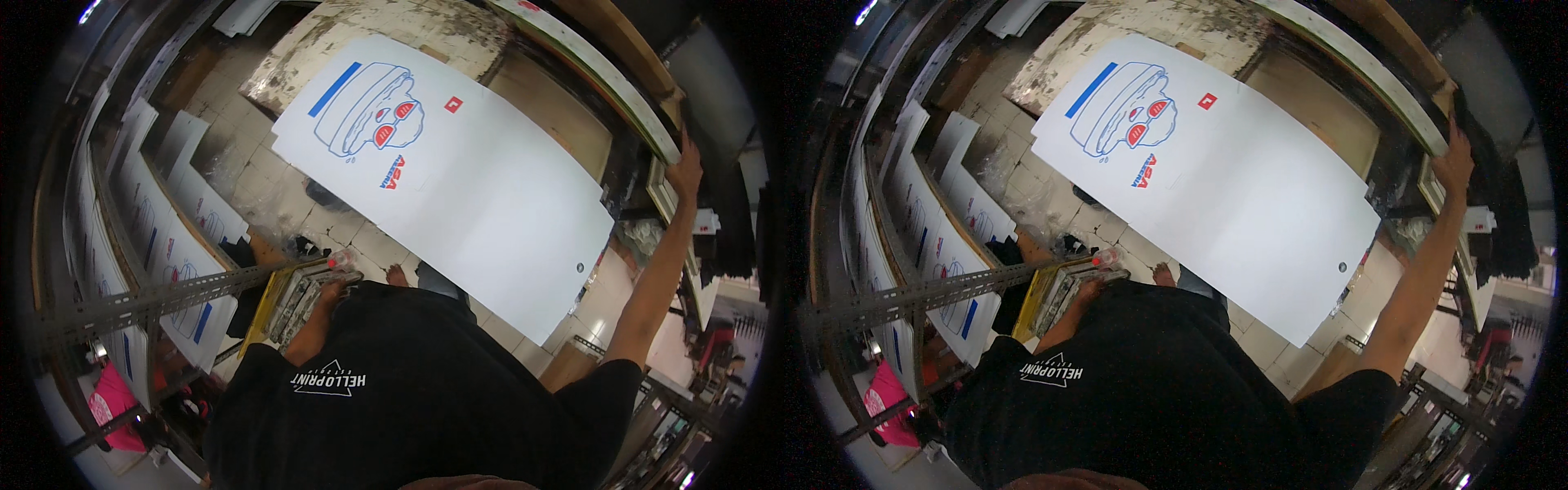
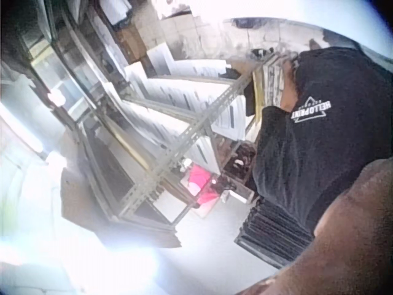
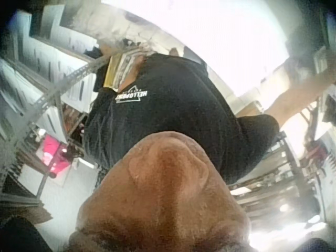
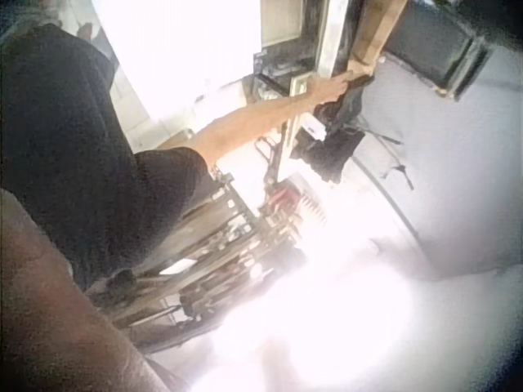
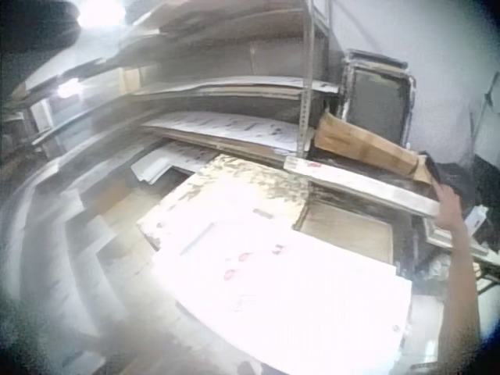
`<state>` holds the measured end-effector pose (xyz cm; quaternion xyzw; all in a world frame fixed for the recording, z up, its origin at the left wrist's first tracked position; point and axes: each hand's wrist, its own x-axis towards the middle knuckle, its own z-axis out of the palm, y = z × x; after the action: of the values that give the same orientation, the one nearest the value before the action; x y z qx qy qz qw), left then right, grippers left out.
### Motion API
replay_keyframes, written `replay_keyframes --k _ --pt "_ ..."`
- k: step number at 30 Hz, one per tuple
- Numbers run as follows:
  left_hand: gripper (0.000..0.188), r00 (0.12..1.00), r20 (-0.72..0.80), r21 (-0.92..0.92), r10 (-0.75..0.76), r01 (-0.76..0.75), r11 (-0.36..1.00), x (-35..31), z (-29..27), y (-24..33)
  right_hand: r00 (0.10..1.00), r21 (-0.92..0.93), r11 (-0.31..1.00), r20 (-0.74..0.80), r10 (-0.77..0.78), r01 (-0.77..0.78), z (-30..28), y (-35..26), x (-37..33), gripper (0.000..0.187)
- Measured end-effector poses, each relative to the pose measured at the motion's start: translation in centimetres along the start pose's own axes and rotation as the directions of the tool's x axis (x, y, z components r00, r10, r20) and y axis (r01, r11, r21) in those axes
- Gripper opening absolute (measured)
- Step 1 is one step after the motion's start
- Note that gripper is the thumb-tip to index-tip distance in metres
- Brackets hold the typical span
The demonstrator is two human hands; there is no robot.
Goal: The person performs screen printing by placing a white board under a screen, applying red ink with a squeegee, and lifting the screen to reveal the printed design. The person repeats this process for multiple boards, handling ink and cleaning the screen between prints.
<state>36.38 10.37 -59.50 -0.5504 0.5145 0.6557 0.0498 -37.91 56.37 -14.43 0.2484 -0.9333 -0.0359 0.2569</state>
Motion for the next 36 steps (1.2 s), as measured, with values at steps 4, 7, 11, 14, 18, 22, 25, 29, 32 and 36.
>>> replay_keyframes --k 4,7,11,14,18,22,25,29,32,36 --pt "0.041 0.996 0.067 0.009 -0.053 0.053 0.999 -1.5 2.7 4.8 0.999 -0.088 0.996 0.041 0.031 -0.027 -1.9 0.4 -0.7 0.090" --pt "0.035 0.988 -0.075 -0.098 0.132 -0.139 0.985 0.7 -1.0 0.9 0.996 -0.017 0.999 0.076 0.037 -0.036 -0.8 -1.8 -0.3 0.092" --pt "0.023 0.664 -0.618 0.168 0.420 -0.411 0.896 -0.1 1.4 7.9 0.994 -0.128 0.987 0.039 0.099 -0.094 -1.3 -2.6 -1.6 0.093" --pt "0.019 0.399 -0.733 0.225 0.551 -0.622 0.750 0.9 0.4 14.1 0.998 -0.083 0.995 -0.021 0.051 -0.053 -1.1 -3.9 -3.3 0.096" --pt "0.029 0.360 -0.616 0.272 0.701 -0.737 0.618 -3.6 5.0 29.1 0.996 -0.069 0.995 -0.051 0.074 -0.077 -1.5 -6.7 -6.9 0.096" --pt "0.036 0.573 -0.252 -0.050 0.780 -0.812 0.581 -6.0 13.1 39.5 0.992 -0.019 0.993 -0.049 0.118 -0.119 -0.8 -9.3 -9.8 0.095" --pt "0.043 0.723 0.086 -0.297 0.685 -0.638 0.710 -7.8 21.5 45.1 0.985 -0.030 0.984 -0.021 0.174 -0.175 0.2 -10.0 -11.4 0.092" --pt "0.051 0.709 0.506 -0.417 0.491 -0.298 0.859 -5.9 29.8 48.2 0.975 0.059 0.973 0.013 0.222 -0.222 1.6 -10.5 -12.8 0.088" --pt "0.044 0.669 0.632 -0.449 0.391 -0.095 0.889 -6.0 34.7 49.5 0.969 0.104 0.964 0.007 0.245 -0.245 1.7 -11.2 -13.0 0.089" --pt "0.039 0.594 0.687 -0.540 0.418 0.032 0.841 -8.4 38.6 51.1 0.962 0.148 0.951 0.002 0.273 -0.270 2.5 -11.0 -14.1 0.088"
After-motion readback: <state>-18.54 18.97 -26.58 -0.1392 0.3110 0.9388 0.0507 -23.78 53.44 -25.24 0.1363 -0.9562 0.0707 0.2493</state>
